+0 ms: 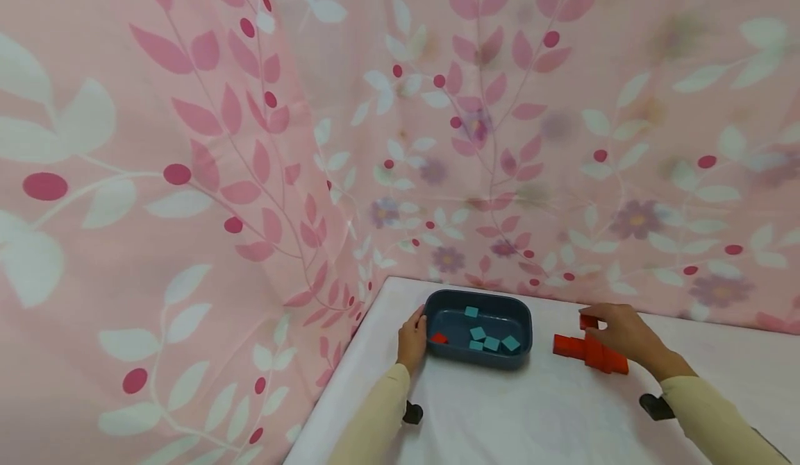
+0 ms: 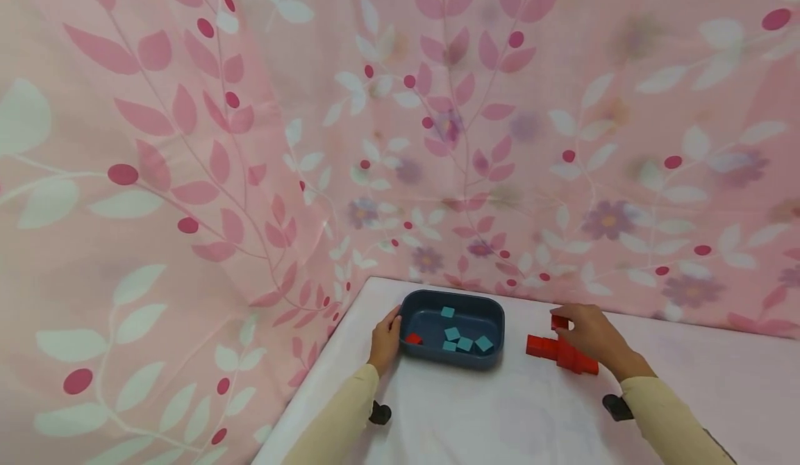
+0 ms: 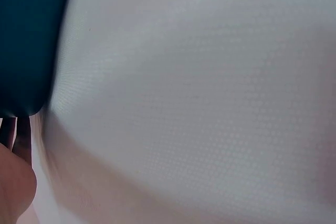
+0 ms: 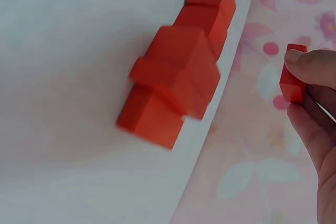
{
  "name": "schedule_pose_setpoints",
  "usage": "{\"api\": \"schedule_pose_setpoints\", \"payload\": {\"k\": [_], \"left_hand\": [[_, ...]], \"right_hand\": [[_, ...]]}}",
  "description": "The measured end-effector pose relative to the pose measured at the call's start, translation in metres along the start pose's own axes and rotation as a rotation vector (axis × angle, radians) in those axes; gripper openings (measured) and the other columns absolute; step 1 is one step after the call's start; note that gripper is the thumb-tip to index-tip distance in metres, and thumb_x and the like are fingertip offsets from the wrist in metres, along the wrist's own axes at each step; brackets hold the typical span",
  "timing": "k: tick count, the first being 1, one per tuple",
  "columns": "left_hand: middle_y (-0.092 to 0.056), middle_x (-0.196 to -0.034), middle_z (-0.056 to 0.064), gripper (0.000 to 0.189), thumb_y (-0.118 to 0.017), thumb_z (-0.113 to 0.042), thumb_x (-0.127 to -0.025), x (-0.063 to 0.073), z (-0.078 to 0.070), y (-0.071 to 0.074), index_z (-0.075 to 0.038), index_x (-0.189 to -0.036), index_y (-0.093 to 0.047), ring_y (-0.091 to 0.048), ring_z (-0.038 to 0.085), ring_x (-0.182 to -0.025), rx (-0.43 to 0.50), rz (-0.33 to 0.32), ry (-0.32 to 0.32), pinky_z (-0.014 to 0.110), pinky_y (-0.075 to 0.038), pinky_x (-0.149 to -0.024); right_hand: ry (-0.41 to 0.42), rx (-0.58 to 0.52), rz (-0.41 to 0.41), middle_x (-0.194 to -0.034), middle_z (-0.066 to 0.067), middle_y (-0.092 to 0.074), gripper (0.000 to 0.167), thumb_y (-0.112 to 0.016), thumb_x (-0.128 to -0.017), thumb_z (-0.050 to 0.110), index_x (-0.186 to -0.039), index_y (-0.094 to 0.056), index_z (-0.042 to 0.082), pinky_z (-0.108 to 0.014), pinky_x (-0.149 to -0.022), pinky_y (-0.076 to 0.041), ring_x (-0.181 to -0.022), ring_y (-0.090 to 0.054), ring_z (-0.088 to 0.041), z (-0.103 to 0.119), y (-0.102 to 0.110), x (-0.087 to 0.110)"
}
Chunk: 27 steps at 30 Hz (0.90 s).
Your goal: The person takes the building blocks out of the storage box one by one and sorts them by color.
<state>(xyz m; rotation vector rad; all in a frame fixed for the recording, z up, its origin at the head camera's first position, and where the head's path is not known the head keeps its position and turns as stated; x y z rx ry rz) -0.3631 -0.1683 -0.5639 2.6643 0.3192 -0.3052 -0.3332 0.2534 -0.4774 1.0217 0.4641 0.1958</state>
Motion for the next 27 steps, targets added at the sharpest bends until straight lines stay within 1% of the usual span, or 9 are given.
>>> {"api": "schedule_pose_setpoints", "payload": {"k": [3, 5, 7, 9, 12, 16, 21, 27], "left_hand": [[-0.057, -0.136, 0.012, 0.038, -0.049, -0.016, -0.103, 0.0, -0.003, 0.003, -0.004, -0.138, -0.054, -0.052, 0.027, -0.127, 0.007, 0.0, 0.014, 0.047, -0.039, -0.105], [-0.056, -0.136, 0.012, 0.038, -0.049, -0.015, -0.103, 0.0, -0.005, 0.003, -0.003, -0.139, -0.054, -0.052, 0.028, -0.128, 0.008, 0.003, 0.021, 0.047, -0.039, -0.105], [-0.057, -0.136, 0.012, 0.038, -0.049, -0.015, -0.103, 0.0, -0.005, 0.003, -0.004, -0.139, -0.054, -0.052, 0.027, -0.128, 0.002, 0.005, 0.024, 0.046, -0.039, -0.106], [-0.058, -0.135, 0.012, 0.037, -0.05, -0.015, -0.102, 0.0, -0.005, 0.002, -0.003, -0.138, -0.055, -0.053, 0.027, -0.126, -0.022, -0.003, 0.005, 0.046, -0.04, -0.105], [-0.059, -0.133, 0.011, 0.036, -0.05, -0.014, -0.102, 0.0, -0.004, 0.001, -0.004, -0.136, -0.057, -0.054, 0.027, -0.125, -0.046, -0.015, -0.015, 0.046, -0.041, -0.105], [-0.059, -0.133, 0.012, 0.036, -0.051, -0.013, -0.102, 0.002, -0.001, 0.001, -0.003, -0.136, -0.057, -0.054, 0.028, -0.125, -0.037, -0.027, -0.012, 0.047, -0.041, -0.105], [-0.059, -0.133, 0.013, 0.036, -0.05, -0.012, -0.102, 0.003, -0.001, 0.001, -0.002, -0.136, -0.057, -0.054, 0.028, -0.125, -0.027, -0.026, -0.025, 0.047, -0.041, -0.105], [-0.059, -0.133, 0.012, 0.036, -0.051, -0.012, -0.102, 0.0, -0.004, 0.001, -0.001, -0.136, -0.057, -0.054, 0.027, -0.124, -0.02, -0.023, -0.045, 0.046, -0.041, -0.105]], "right_hand": [[0.024, 0.033, -0.041, -0.086, 0.002, -0.065, 0.031, -0.081, -0.076, 0.003, -0.106, -0.073, 0.0, -0.041, -0.068, -0.057, -0.079, -0.057, -0.021, -0.009, 0.006, 0.012], [0.023, 0.043, -0.046, -0.085, 0.001, -0.065, 0.031, -0.08, -0.075, 0.002, -0.105, -0.073, -0.002, -0.041, -0.067, -0.057, -0.078, -0.057, -0.021, -0.015, 0.008, 0.02], [-0.006, 0.052, -0.038, -0.086, 0.0, -0.067, 0.033, -0.08, -0.075, 0.003, -0.106, -0.072, -0.003, -0.043, -0.068, -0.057, -0.079, -0.059, -0.022, -0.023, 0.009, 0.029], [-0.046, 0.052, -0.009, -0.089, -0.004, -0.069, 0.035, -0.08, -0.075, 0.003, -0.108, -0.07, -0.006, -0.047, -0.069, -0.058, -0.08, -0.06, -0.024, -0.032, 0.009, 0.037], [-0.095, 0.06, 0.012, -0.091, -0.009, -0.07, 0.037, -0.08, -0.074, 0.002, -0.108, -0.07, -0.007, -0.05, -0.071, -0.057, -0.081, -0.062, -0.026, -0.046, 0.008, 0.048], [-0.143, 0.07, 0.035, -0.093, -0.013, -0.07, 0.037, -0.081, -0.073, 0.001, -0.108, -0.07, -0.007, -0.053, -0.073, -0.056, -0.083, -0.063, -0.029, -0.061, 0.001, 0.06], [-0.17, 0.059, 0.071, -0.096, -0.018, -0.07, 0.037, -0.08, -0.073, 0.002, -0.108, -0.07, -0.007, -0.056, -0.075, -0.055, -0.086, -0.063, -0.033, -0.069, -0.008, 0.069], [-0.189, 0.047, 0.086, -0.099, -0.022, -0.069, 0.039, -0.081, -0.073, 0.003, -0.109, -0.07, -0.007, -0.058, -0.077, -0.053, -0.089, -0.063, -0.037, -0.071, -0.014, 0.07]]}}
Point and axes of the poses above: each hand's wrist, its own x-axis away from the middle knuckle, its own y-axis out of the back of the hand, z = x × y, the point moved 3 cm from there along -x, towards the middle knuckle
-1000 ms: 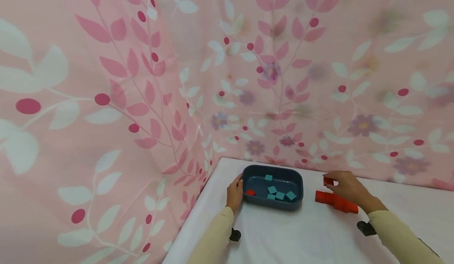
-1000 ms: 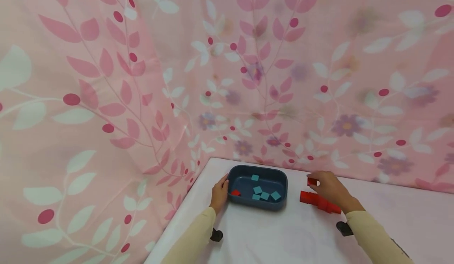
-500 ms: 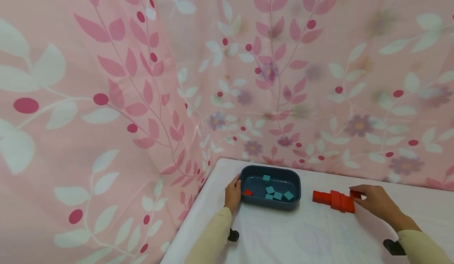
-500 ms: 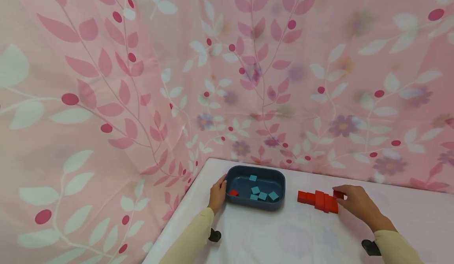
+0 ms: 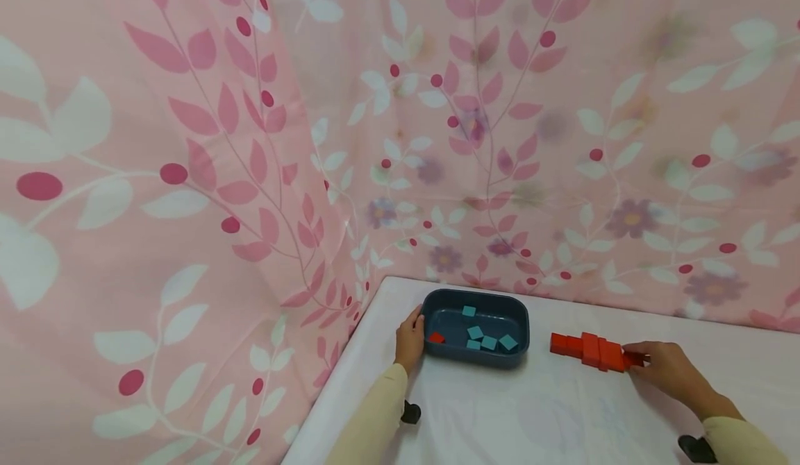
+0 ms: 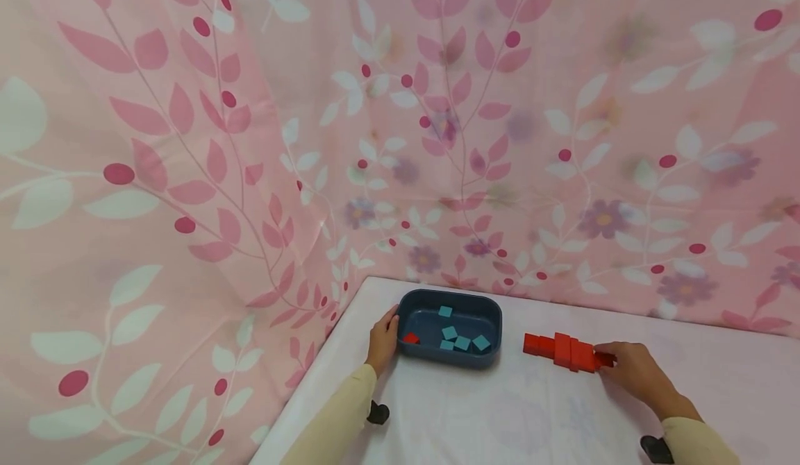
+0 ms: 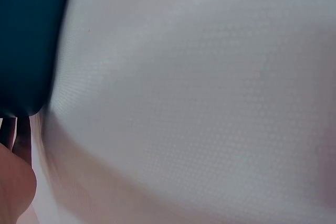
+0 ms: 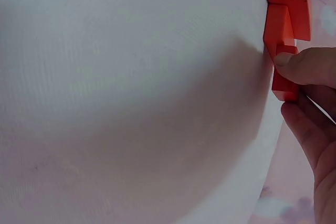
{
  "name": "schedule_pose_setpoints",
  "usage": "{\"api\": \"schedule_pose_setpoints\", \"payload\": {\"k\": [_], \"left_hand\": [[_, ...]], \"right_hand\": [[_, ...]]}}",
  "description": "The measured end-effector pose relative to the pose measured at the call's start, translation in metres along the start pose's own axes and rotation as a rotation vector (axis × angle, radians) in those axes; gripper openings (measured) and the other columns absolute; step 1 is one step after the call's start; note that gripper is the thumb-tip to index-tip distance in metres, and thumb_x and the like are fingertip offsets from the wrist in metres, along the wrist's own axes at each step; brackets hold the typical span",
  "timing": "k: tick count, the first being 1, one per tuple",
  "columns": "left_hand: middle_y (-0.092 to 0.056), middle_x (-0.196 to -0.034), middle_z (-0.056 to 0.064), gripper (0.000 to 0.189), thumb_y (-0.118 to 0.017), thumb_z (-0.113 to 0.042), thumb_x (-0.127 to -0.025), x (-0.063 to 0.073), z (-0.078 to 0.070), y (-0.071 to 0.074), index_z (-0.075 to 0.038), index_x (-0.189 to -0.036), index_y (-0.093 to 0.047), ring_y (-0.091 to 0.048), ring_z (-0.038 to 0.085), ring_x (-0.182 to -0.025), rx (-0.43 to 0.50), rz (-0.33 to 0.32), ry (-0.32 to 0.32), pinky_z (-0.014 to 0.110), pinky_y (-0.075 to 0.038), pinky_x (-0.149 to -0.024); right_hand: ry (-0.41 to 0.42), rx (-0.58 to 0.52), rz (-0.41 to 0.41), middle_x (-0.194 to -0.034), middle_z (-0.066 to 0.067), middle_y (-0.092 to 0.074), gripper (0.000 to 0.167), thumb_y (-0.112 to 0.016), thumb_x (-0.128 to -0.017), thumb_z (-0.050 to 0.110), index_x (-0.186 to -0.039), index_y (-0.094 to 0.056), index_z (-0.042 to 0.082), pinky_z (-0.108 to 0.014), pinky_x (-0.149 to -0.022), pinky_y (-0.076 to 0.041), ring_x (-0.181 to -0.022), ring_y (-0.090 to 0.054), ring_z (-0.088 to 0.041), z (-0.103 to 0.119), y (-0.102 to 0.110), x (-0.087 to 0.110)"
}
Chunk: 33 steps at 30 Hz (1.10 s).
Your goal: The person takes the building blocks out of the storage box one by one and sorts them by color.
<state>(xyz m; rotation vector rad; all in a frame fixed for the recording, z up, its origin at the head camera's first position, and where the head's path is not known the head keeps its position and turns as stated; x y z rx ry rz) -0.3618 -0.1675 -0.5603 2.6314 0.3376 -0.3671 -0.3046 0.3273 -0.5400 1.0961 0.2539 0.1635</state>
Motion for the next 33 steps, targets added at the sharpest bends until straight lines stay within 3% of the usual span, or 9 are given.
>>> {"api": "schedule_pose_setpoints", "payload": {"k": [5, 19, 26, 29, 33], "left_hand": [[-0.059, -0.133, 0.013, 0.037, -0.05, -0.012, -0.102, 0.0, -0.001, 0.001, -0.001, -0.136, -0.056, -0.054, 0.027, -0.124, 0.005, 0.001, -0.008, 0.046, -0.041, -0.105], [-0.058, -0.134, 0.013, 0.037, -0.048, -0.013, -0.103, -0.001, 0.0, -0.001, 0.0, -0.137, -0.054, -0.054, 0.029, -0.125, 0.011, 0.018, -0.011, 0.047, -0.041, -0.105], [-0.059, -0.133, 0.013, 0.037, -0.05, -0.013, -0.102, -0.001, 0.001, -0.001, -0.001, -0.137, -0.055, -0.054, 0.029, -0.125, 0.016, 0.012, 0.007, 0.048, -0.041, -0.104], [-0.059, -0.133, 0.013, 0.037, -0.05, -0.015, -0.102, -0.001, 0.004, -0.002, -0.002, -0.136, -0.057, -0.054, 0.029, -0.124, 0.005, 0.016, 0.006, 0.048, -0.042, -0.103], [-0.059, -0.133, 0.013, 0.037, -0.05, -0.016, -0.102, -0.001, 0.004, -0.001, -0.002, -0.136, -0.057, -0.054, 0.03, -0.124, 0.009, 0.01, 0.013, 0.049, -0.041, -0.103]], "right_hand": [[-0.044, -0.002, 0.05, -0.101, -0.024, -0.068, 0.043, -0.082, -0.073, 0.006, -0.111, -0.068, -0.007, -0.059, -0.08, -0.052, -0.091, -0.062, -0.039, -0.001, -0.002, -0.002], [-0.07, -0.014, 0.015, -0.104, -0.029, -0.065, 0.044, -0.081, -0.072, 0.004, -0.112, -0.067, -0.01, -0.063, -0.081, -0.049, -0.094, -0.059, -0.044, -0.004, -0.008, 0.0], [-0.076, -0.037, 0.051, -0.109, -0.031, -0.064, 0.044, -0.079, -0.074, 0.006, -0.114, -0.067, -0.008, -0.065, -0.08, -0.048, -0.098, -0.056, -0.049, 0.005, 0.001, -0.005], [-0.061, -0.035, 0.02, -0.111, -0.031, -0.063, 0.044, -0.078, -0.076, 0.008, -0.116, -0.067, -0.006, -0.062, -0.076, -0.051, -0.095, -0.057, -0.046, 0.015, 0.011, -0.012], [0.028, -0.065, -0.083, -0.113, -0.028, -0.064, 0.041, -0.076, -0.079, 0.008, -0.116, -0.067, -0.006, -0.057, -0.074, -0.055, -0.094, -0.06, -0.044, 0.042, 0.019, -0.029]]}}
Point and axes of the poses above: each hand's wrist, its own x-axis away from the middle knuckle, its own y-axis out of the back of the hand, z = x × y, the point moved 3 cm from there along -x, towards the middle knuckle
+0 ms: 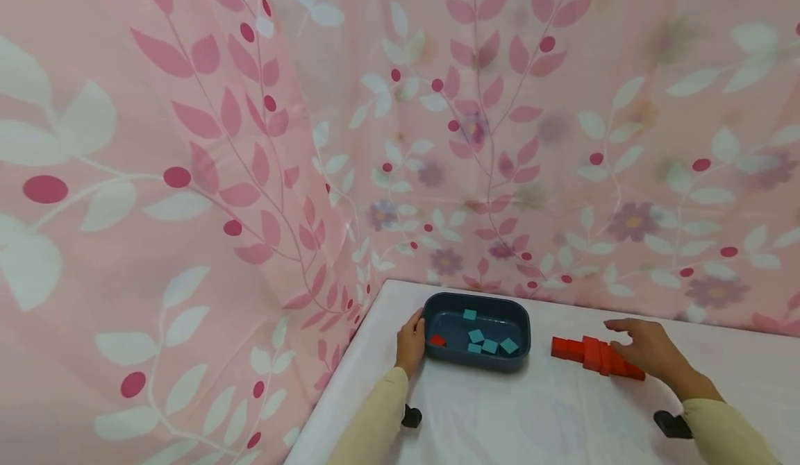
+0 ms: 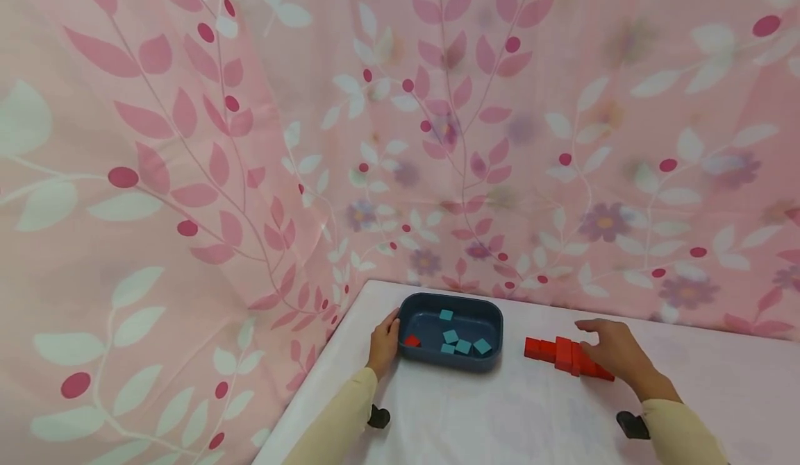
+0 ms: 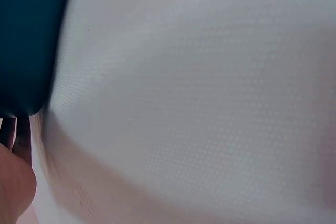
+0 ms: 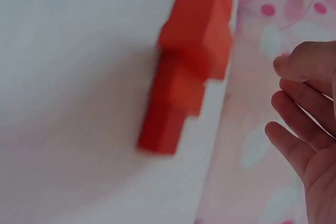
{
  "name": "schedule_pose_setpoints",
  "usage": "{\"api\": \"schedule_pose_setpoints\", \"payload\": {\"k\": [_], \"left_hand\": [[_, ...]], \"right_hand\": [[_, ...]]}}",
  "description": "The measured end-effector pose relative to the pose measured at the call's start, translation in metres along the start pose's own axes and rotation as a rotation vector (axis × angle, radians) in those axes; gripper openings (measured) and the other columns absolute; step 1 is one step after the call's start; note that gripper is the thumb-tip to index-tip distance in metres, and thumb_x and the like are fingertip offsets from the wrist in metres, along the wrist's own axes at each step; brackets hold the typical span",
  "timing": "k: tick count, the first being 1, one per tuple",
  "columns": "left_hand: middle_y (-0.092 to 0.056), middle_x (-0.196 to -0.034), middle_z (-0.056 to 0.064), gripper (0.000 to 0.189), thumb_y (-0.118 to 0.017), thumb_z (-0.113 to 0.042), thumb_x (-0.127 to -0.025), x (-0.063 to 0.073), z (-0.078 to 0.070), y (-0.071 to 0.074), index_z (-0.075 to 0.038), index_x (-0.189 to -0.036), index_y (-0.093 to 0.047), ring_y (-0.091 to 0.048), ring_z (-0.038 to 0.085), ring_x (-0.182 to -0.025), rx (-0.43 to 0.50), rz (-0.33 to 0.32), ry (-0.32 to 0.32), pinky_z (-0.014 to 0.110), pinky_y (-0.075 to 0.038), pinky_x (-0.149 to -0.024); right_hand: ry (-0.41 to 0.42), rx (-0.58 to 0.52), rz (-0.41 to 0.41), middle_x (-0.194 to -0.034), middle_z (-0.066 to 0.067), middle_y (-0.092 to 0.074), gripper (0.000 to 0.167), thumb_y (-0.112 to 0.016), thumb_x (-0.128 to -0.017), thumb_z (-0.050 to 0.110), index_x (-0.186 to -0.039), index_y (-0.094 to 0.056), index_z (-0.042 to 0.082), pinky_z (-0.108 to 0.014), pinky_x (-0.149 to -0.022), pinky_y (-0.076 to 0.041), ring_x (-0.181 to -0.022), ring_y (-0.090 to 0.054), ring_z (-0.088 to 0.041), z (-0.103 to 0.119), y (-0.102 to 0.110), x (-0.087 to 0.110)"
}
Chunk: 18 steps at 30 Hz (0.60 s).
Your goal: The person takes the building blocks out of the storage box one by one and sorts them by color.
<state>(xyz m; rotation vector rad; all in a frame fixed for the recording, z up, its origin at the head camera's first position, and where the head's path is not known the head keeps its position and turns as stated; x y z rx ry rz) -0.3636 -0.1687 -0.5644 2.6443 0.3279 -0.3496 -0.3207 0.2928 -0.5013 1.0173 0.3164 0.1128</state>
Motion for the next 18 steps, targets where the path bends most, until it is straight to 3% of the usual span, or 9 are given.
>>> {"api": "schedule_pose_setpoints", "payload": {"k": [5, 12, 18], "left_hand": [[-0.058, -0.134, 0.014, 0.037, -0.05, -0.014, -0.102, 0.0, -0.001, -0.001, -0.001, -0.136, -0.056, -0.053, 0.03, -0.125, 0.011, 0.006, 0.003, 0.049, -0.04, -0.105], [-0.059, -0.133, 0.013, 0.036, -0.05, -0.013, -0.102, 0.001, -0.001, -0.001, -0.001, -0.136, -0.056, -0.054, 0.029, -0.124, 0.003, 0.001, 0.011, 0.048, -0.041, -0.104], [-0.06, -0.132, 0.012, 0.036, -0.05, -0.013, -0.102, 0.003, -0.005, 0.001, -0.002, -0.135, -0.057, -0.055, 0.028, -0.124, -0.011, -0.004, 0.014, 0.047, -0.041, -0.105]], "right_hand": [[0.081, -0.1, -0.027, -0.117, -0.023, -0.064, 0.04, -0.075, -0.082, 0.006, -0.119, -0.066, -0.004, -0.052, -0.077, -0.056, -0.1, -0.06, -0.045, 0.042, -0.011, -0.028], [0.162, -0.178, 0.048, -0.116, -0.018, -0.067, 0.04, -0.074, -0.085, 0.009, -0.123, -0.065, 0.0, -0.052, -0.085, -0.054, -0.104, -0.062, -0.04, 0.105, -0.05, -0.071], [0.266, -0.215, 0.109, -0.118, -0.013, -0.068, 0.039, -0.073, -0.086, 0.011, -0.123, -0.066, 0.0, -0.048, -0.089, -0.053, -0.108, -0.063, -0.032, 0.159, -0.082, -0.092]]}}
Point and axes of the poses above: each hand's wrist, its own x-axis away from the middle knuckle, its own y-axis out of the back of the hand, z = x × y, the point moved 3 cm from there along -x, towards the middle knuckle
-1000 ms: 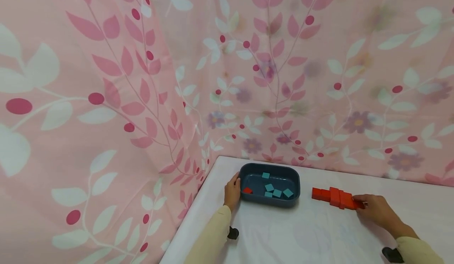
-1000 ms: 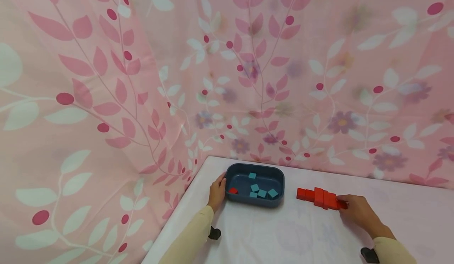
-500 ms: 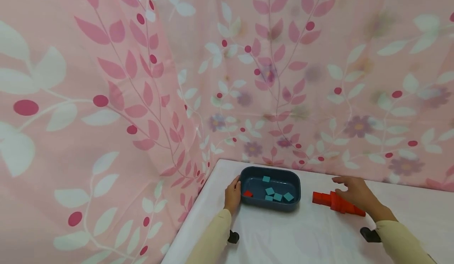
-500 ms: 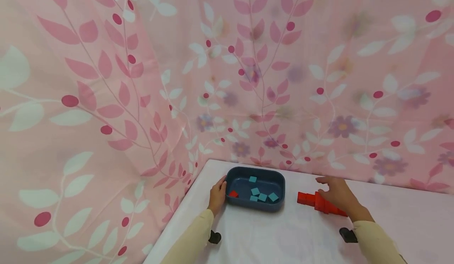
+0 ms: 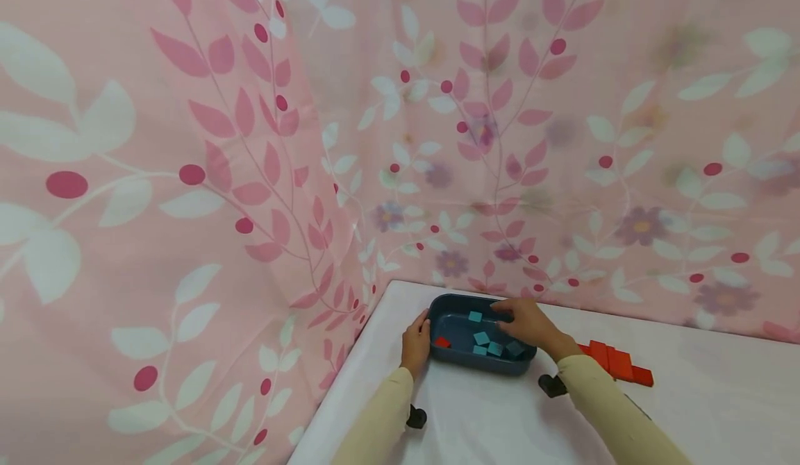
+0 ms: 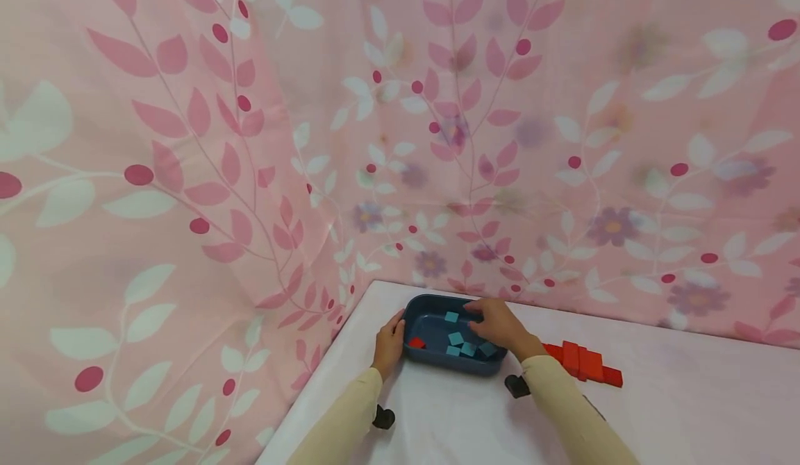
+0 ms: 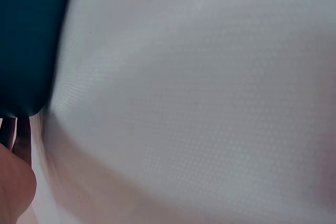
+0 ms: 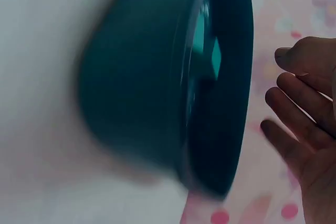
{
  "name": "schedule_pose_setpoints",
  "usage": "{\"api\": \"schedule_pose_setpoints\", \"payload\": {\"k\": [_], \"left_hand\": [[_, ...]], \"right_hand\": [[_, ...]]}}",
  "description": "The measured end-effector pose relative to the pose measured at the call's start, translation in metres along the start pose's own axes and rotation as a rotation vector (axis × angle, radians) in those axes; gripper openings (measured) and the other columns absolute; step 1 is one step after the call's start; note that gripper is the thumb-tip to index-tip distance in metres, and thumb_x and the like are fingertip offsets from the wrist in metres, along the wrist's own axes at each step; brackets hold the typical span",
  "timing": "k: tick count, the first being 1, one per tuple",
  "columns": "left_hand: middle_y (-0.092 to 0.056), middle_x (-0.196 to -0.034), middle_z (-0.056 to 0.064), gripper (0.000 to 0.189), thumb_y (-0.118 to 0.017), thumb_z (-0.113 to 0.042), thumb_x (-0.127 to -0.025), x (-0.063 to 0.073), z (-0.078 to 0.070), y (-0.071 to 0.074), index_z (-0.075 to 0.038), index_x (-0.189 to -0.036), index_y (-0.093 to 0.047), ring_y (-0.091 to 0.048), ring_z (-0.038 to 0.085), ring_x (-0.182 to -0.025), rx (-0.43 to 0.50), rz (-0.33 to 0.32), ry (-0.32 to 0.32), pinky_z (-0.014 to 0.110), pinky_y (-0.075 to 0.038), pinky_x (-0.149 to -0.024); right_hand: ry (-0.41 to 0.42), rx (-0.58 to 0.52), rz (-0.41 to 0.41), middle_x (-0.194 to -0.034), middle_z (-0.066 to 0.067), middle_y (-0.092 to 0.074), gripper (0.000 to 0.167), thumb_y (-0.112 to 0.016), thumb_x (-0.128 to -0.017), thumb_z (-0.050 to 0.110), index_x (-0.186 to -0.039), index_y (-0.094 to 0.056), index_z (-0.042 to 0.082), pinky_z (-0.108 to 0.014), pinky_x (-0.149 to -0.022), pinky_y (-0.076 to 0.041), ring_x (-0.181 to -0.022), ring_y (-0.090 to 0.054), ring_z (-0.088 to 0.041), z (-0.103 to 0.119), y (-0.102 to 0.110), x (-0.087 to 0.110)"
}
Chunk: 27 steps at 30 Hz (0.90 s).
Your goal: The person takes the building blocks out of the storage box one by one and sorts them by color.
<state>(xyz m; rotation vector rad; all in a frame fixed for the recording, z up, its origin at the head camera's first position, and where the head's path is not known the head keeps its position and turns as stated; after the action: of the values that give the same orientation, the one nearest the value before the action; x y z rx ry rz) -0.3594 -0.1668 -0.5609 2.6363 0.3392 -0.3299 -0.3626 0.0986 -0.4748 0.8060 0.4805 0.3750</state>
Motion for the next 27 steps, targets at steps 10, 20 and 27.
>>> {"api": "schedule_pose_setpoints", "payload": {"k": [10, 20, 27], "left_hand": [[-0.06, -0.133, 0.012, 0.036, -0.05, -0.014, -0.102, 0.0, 0.0, 0.002, -0.003, -0.136, -0.057, -0.055, 0.028, -0.124, 0.014, 0.001, 0.013, 0.047, -0.041, -0.105], [-0.061, -0.131, 0.012, 0.035, -0.05, -0.014, -0.102, -0.004, 0.004, 0.0, -0.005, -0.134, -0.06, -0.056, 0.027, -0.123, 0.014, -0.019, 0.012, 0.047, -0.042, -0.103], [-0.06, -0.131, 0.012, 0.035, -0.05, -0.012, -0.102, -0.002, 0.003, -0.003, -0.003, -0.134, -0.059, -0.056, 0.026, -0.123, 0.019, -0.015, 0.016, 0.046, -0.043, -0.103]], "right_hand": [[0.153, -0.023, 0.013, -0.114, -0.012, -0.069, 0.036, -0.075, -0.083, 0.008, -0.118, -0.069, 0.0, -0.043, -0.088, -0.054, -0.107, -0.065, -0.026, 0.047, -0.062, -0.033], [0.092, -0.047, 0.04, -0.103, -0.014, -0.072, 0.032, -0.078, -0.079, 0.006, -0.109, -0.072, -0.004, -0.046, -0.081, -0.056, -0.095, -0.067, -0.029, 0.048, -0.096, -0.047], [0.01, -0.064, 0.041, -0.091, -0.01, -0.072, 0.029, -0.082, -0.075, 0.006, -0.101, -0.073, -0.004, -0.041, -0.075, -0.057, -0.084, -0.068, -0.023, 0.041, -0.103, -0.05]]}}
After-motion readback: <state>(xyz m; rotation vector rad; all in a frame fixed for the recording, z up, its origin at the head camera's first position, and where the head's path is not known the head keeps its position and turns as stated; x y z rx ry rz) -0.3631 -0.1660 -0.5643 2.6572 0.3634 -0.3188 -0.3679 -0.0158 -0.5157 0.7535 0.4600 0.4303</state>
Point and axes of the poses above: each hand's wrist, its own x-axis away from the middle knuckle, its own y-axis out of the back of the hand, z = x × y, the point moved 3 cm from there along -x, towards the middle knuckle
